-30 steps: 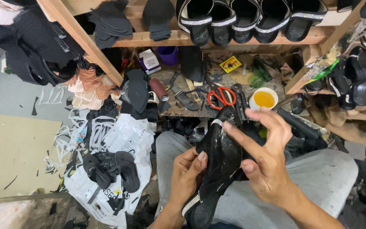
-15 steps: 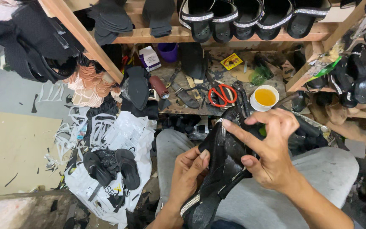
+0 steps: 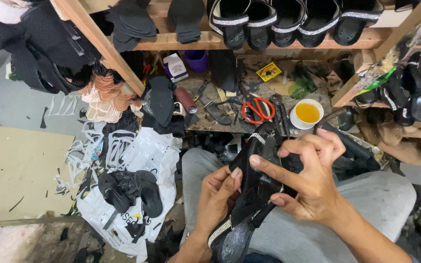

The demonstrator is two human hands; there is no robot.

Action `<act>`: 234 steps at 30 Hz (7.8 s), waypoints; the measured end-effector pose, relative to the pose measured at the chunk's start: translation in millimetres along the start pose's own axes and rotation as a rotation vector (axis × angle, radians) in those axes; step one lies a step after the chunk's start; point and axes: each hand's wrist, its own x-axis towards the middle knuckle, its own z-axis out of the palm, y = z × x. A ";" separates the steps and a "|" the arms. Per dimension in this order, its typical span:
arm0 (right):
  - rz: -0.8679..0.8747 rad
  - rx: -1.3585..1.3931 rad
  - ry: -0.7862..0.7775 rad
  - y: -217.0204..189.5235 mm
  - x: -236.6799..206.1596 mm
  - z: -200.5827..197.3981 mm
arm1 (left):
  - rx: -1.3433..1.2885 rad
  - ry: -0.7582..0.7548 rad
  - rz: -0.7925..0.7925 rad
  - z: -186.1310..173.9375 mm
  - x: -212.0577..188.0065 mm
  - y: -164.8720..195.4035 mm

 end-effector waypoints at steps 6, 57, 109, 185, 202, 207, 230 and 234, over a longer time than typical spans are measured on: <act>-0.035 -0.058 0.010 -0.8 -4.0 1.0 | 0.015 0.048 -0.042 7.3 -2.6 7.1; -0.185 -0.044 0.082 3.1 -9.2 -0.9 | 0.051 -0.003 0.101 -11.7 9.7 -11.6; 1.144 1.584 -0.070 77.1 0.9 21.5 | -0.342 -0.486 -0.334 -25.2 12.5 -32.2; 0.159 -0.114 0.034 -2.8 -9.2 15.4 | -0.058 0.156 0.380 46.6 10.5 -26.3; 0.174 -0.329 0.007 -17.2 -17.6 21.8 | 0.008 0.205 0.397 44.8 14.5 -32.2; 0.138 -0.288 0.060 -19.1 -23.3 23.7 | -0.014 0.223 0.410 47.4 16.1 -29.7; -0.167 -0.182 0.201 -14.2 -37.2 19.6 | -0.093 0.111 0.377 50.9 10.4 -26.4; -0.084 -0.182 0.176 -13.5 -37.7 17.5 | -0.085 0.114 0.382 52.0 9.5 -27.3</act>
